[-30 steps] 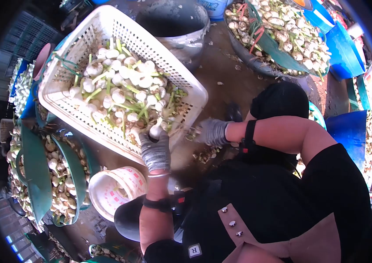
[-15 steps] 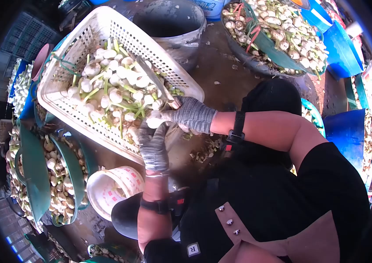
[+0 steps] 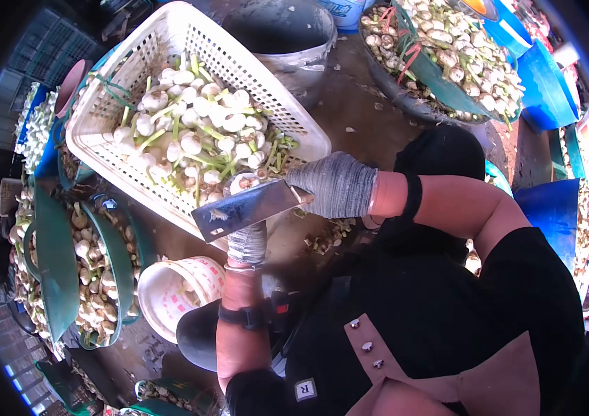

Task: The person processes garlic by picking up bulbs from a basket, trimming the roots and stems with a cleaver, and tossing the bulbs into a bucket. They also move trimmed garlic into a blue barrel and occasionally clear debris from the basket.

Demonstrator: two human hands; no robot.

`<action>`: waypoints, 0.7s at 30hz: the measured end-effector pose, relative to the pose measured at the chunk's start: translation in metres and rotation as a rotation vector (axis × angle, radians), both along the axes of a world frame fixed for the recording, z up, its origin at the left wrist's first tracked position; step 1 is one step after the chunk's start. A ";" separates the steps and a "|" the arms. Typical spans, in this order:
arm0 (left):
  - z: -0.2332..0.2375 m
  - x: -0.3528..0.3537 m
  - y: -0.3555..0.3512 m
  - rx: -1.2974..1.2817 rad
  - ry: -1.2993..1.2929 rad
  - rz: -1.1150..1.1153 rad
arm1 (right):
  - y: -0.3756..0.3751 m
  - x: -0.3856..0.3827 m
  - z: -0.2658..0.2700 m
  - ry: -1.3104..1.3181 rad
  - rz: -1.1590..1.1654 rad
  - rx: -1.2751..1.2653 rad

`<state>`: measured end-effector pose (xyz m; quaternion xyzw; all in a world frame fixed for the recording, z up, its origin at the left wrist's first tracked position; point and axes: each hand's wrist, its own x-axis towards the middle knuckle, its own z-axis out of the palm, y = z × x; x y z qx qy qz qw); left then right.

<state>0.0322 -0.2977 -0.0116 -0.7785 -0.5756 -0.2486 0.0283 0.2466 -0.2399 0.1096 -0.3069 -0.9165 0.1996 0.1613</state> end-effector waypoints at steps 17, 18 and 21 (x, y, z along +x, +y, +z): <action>-0.027 0.023 -0.003 -0.199 -0.993 0.177 | -0.011 -0.002 -0.031 0.159 -0.064 -0.176; -0.002 0.029 -0.006 -0.197 -0.989 0.173 | -0.010 0.000 -0.033 0.177 -0.043 -0.206; 0.062 0.051 -0.016 -0.284 -1.144 0.341 | 0.022 0.009 -0.071 -0.235 -0.327 -0.362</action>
